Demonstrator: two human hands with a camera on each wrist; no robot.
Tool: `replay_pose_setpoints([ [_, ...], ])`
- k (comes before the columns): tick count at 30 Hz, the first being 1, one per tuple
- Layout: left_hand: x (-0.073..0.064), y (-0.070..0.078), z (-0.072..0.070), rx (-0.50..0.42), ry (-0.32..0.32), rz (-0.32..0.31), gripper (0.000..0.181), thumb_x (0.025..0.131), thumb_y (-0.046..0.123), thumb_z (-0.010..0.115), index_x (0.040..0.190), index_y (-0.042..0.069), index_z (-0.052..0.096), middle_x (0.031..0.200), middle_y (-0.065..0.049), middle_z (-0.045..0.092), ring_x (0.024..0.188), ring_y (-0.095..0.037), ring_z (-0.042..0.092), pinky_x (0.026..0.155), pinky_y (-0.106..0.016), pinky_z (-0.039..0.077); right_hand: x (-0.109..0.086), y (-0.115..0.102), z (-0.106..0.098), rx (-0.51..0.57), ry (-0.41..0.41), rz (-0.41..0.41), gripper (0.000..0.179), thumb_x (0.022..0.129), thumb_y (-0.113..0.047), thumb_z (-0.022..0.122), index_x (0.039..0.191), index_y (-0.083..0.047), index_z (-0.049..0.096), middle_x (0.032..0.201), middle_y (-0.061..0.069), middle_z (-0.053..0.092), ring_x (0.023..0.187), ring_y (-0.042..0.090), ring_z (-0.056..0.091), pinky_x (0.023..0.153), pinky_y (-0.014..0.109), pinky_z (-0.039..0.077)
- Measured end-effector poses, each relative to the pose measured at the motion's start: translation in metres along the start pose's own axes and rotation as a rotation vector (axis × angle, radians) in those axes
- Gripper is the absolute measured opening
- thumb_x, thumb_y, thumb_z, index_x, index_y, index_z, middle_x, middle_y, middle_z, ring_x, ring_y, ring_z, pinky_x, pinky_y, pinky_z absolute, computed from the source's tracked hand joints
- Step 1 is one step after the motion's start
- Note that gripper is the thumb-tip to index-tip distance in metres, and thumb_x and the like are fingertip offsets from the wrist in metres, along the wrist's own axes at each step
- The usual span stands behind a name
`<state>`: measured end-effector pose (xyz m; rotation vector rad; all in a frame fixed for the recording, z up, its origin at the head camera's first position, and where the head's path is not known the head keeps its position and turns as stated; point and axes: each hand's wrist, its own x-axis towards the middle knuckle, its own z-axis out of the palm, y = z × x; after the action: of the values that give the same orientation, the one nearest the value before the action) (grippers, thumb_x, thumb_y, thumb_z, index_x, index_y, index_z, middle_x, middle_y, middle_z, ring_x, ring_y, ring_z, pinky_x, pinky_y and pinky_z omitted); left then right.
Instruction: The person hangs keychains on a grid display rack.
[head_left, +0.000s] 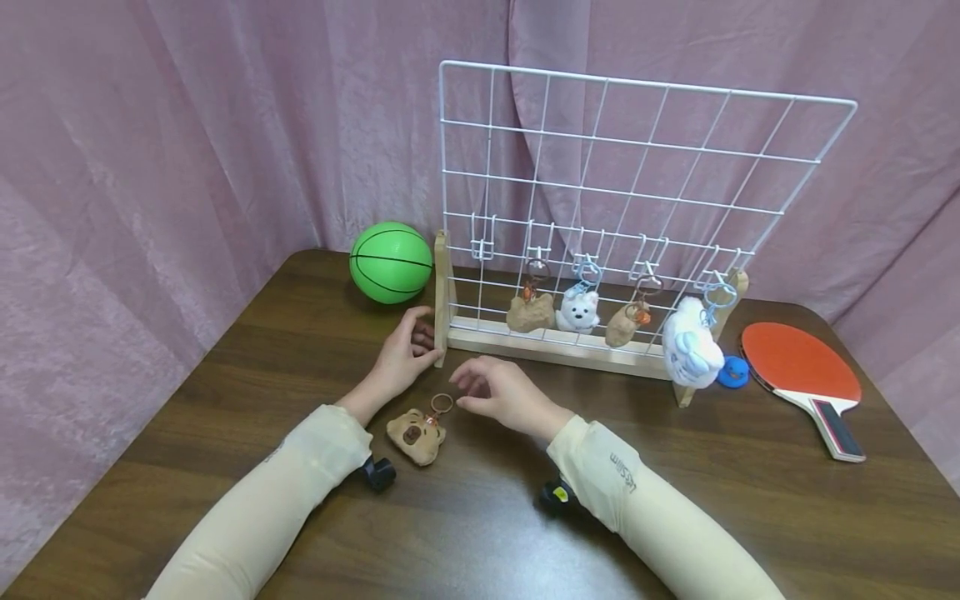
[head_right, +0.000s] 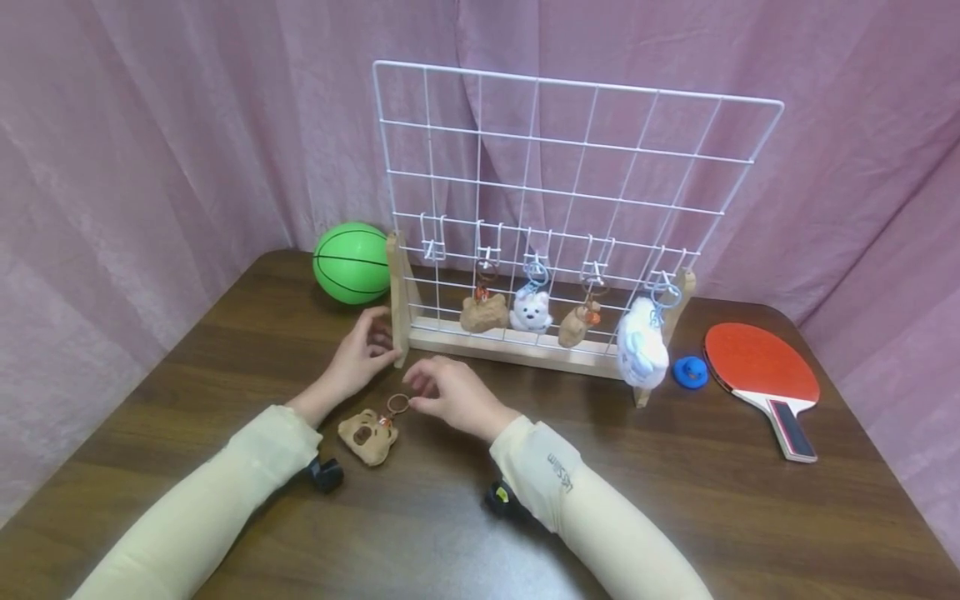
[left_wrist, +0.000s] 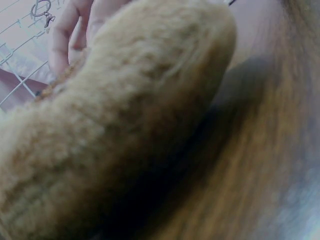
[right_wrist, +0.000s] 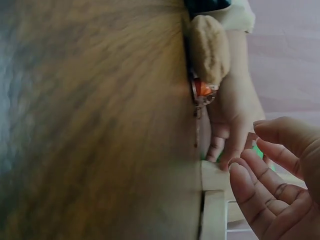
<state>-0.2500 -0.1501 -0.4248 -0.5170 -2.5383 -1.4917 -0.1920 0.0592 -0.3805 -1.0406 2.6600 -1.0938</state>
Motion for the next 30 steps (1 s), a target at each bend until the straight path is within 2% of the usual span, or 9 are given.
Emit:
replay_pose_setpoints([
  [9, 0.0, -0.001, -0.001, -0.007, 0.005, 0.005, 0.065, 0.082, -0.006, 0.069, 0.136, 0.005, 0.036, 0.107, -0.022, 0.058, 0.095, -0.034, 0.064, 0.082, -0.04, 0.057, 0.012, 0.002, 0.011, -0.11, -0.068, -0.032, 0.024, 0.084, -0.014, 0.072, 0.106, -0.007, 0.066, 0.095, 0.006, 0.069, 0.084, 0.016, 0.065, 0.081, 0.024, 0.052],
  [30, 0.0, 0.002, -0.001, -0.017, -0.005, -0.011, 0.064, 0.083, -0.006, 0.069, 0.136, 0.005, 0.036, 0.108, -0.022, 0.058, 0.096, -0.034, 0.064, 0.082, -0.039, 0.058, 0.029, 0.0, 0.017, -0.249, -0.182, -0.035, 0.024, 0.083, -0.014, 0.073, 0.105, -0.005, 0.07, 0.097, 0.006, 0.065, 0.084, 0.015, 0.061, 0.076, 0.021, 0.05],
])
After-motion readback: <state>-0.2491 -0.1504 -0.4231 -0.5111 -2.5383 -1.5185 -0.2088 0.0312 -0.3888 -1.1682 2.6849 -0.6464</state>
